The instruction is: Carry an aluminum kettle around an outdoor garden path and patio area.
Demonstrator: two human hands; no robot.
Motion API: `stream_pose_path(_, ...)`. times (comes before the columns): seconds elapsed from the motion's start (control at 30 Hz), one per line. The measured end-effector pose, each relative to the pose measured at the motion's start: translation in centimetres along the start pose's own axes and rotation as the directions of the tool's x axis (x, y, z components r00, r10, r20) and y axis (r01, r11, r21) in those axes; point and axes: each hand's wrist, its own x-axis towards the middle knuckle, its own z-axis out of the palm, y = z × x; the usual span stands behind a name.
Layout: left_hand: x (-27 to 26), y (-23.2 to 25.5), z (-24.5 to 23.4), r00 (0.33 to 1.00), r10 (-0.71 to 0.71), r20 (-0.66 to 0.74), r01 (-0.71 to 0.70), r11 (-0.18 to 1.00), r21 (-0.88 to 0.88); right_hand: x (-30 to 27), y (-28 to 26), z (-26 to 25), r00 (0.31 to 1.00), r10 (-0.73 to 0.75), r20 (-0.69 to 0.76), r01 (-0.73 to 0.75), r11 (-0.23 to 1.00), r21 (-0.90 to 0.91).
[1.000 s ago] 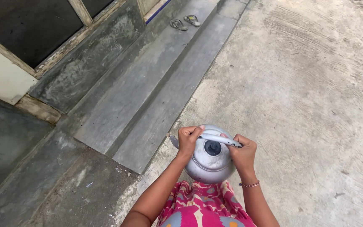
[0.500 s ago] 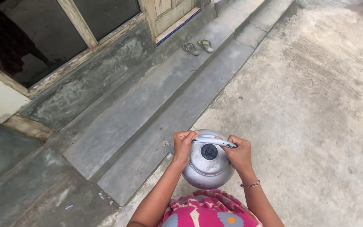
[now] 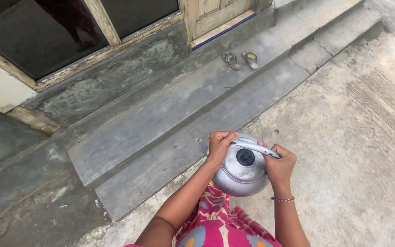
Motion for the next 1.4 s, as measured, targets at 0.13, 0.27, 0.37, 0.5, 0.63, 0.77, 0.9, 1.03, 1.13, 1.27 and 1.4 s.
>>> stream_pose_path(0.13,6.0,-1.4,1.9,1.0,-0.002,-0.006,0.001,1.0,-0.014,6.0,2.1,1.0,1.0,-0.024,0.012,0.024,1.0,-0.004)
stream_pose_path(0.27,12.4,-2.1,3.7,1.0,0.011,-0.002,-0.011,1.0,0.009,12.7,3.8,2.3,0.999,-0.037,0.006,0.037,0.999,0.026)
stream_pose_path(0.37,17.5,-3.0,5.5,1.0,0.016,0.01,-0.017,0.999,0.03,17.9,5.0,2.9,1.0,0.025,0.007,-0.025,0.999,0.024)
stream_pose_path(0.5,24.1,-3.8,8.5,0.998,-0.023,0.059,0.022,0.999,0.025,23.6,8.5,2.8,0.992,0.121,0.019,-0.121,0.993,0.004)
stream_pose_path(0.63,30.4,-5.0,13.1,0.983,-0.017,0.18,-0.016,0.984,0.178,29.3,11.1,2.3,0.981,0.133,-0.144,-0.131,0.991,0.024)
stream_pose_path(0.77,36.1,-6.7,18.4,0.954,-0.062,0.292,0.021,0.989,0.143,34.1,13.6,0.3,0.933,0.227,-0.278,-0.228,0.973,0.032)
stream_pose_path(0.9,40.7,-9.2,24.6,0.925,-0.086,0.37,0.042,0.991,0.126,39.6,15.1,-3.2,0.924,0.149,-0.351,-0.159,0.987,0.0)
stream_pose_path(1.03,45.3,-12.1,32.3,0.895,-0.088,0.436,0.019,0.987,0.16,44.9,19.0,-7.3,0.891,0.171,-0.421,-0.193,0.981,-0.009)
stream_pose_path(1.13,48.3,-14.5,37.8,0.86,-0.113,0.497,0.027,0.984,0.176,48.9,22.6,-10.8,0.868,0.141,-0.476,-0.165,0.986,-0.008)
stream_pose_path(1.27,52.9,-17.9,46.2,0.819,-0.056,0.571,-0.052,0.984,0.172,55.4,25.3,-16.4,0.872,0.165,-0.461,-0.186,0.983,0.0)
stream_pose_path(1.4,57.0,-17.8,54.3,0.712,-0.103,0.694,-0.033,0.983,0.179,61.6,27.4,-21.5,0.847,0.205,-0.49,-0.226,0.974,0.016)
